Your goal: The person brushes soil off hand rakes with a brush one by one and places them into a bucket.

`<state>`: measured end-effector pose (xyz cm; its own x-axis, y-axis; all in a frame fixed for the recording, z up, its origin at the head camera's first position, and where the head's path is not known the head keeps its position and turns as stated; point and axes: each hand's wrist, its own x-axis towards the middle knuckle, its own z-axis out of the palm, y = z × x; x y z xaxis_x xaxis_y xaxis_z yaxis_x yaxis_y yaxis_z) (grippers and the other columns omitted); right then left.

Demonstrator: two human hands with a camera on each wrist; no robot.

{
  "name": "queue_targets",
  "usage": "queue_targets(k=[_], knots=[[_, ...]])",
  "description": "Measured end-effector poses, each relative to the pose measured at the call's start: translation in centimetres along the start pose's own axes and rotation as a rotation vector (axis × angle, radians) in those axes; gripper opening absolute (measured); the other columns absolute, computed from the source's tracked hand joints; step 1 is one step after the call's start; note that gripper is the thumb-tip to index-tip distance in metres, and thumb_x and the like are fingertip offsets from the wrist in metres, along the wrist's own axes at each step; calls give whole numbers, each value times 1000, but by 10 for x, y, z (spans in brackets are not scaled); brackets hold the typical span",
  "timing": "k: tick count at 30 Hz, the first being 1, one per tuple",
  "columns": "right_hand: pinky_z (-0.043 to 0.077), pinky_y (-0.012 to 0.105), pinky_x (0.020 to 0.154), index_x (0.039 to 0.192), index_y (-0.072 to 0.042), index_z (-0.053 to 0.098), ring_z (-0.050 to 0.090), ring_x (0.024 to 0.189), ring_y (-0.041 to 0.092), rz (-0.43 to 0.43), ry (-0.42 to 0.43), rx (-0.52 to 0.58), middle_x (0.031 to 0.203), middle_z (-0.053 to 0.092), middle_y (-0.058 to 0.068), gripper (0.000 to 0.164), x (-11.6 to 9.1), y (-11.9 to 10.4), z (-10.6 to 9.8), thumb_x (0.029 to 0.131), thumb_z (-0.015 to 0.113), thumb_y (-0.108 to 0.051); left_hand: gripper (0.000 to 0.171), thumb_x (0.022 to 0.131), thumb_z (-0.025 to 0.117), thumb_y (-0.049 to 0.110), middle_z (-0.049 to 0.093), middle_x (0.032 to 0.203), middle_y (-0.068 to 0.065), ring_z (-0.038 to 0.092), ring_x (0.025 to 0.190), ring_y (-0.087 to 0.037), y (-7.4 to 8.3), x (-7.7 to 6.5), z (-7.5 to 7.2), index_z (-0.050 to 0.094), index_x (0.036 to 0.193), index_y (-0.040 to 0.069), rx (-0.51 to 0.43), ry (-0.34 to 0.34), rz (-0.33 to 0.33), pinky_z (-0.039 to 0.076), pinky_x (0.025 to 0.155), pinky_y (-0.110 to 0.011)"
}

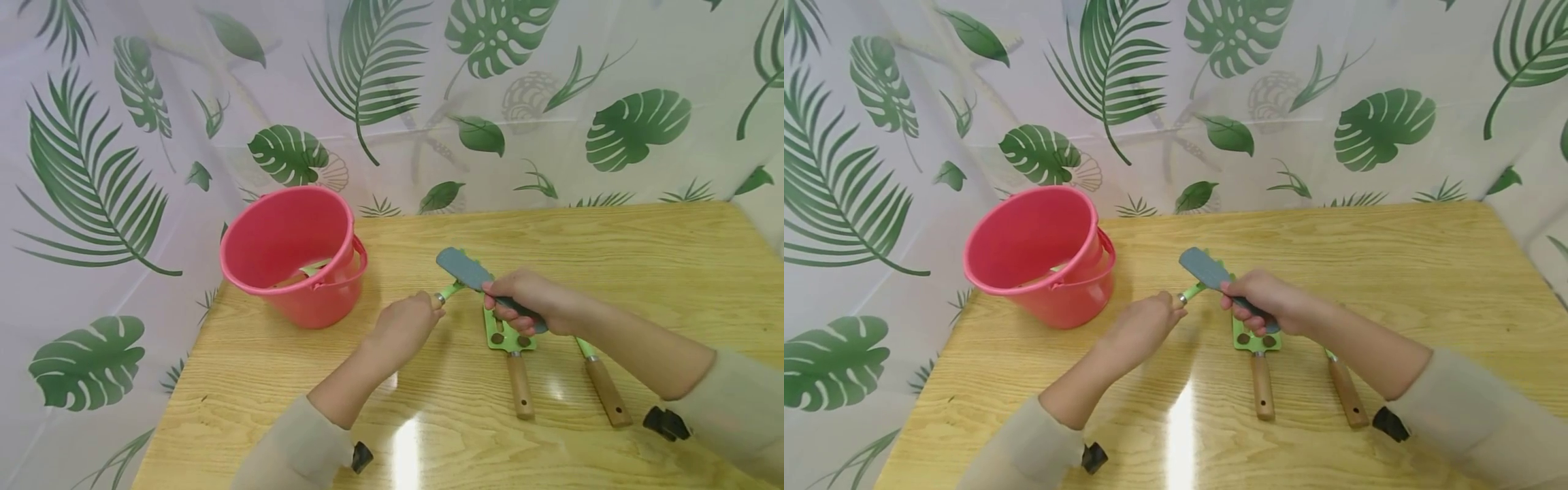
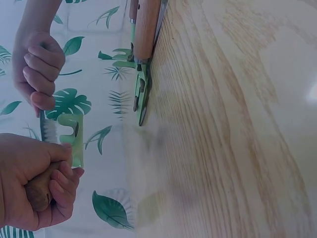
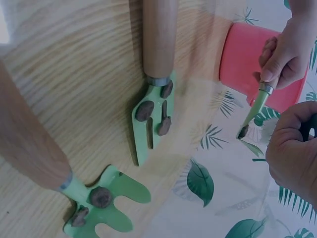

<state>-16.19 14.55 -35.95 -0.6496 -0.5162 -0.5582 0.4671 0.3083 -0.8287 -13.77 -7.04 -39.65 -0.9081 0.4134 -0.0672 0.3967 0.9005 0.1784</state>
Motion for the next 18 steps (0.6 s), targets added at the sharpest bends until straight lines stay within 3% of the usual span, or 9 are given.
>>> queue_targets(k=[18], knots=[[29, 19, 39, 86, -5, 49, 30, 38, 4, 5, -16, 57, 54, 35, -5, 31, 10, 21, 1, 103, 33, -24, 35, 97, 51, 34, 43, 58, 1, 50, 46, -10, 2, -8, -1, 54, 76, 6, 55, 65, 32, 41, 39, -22]])
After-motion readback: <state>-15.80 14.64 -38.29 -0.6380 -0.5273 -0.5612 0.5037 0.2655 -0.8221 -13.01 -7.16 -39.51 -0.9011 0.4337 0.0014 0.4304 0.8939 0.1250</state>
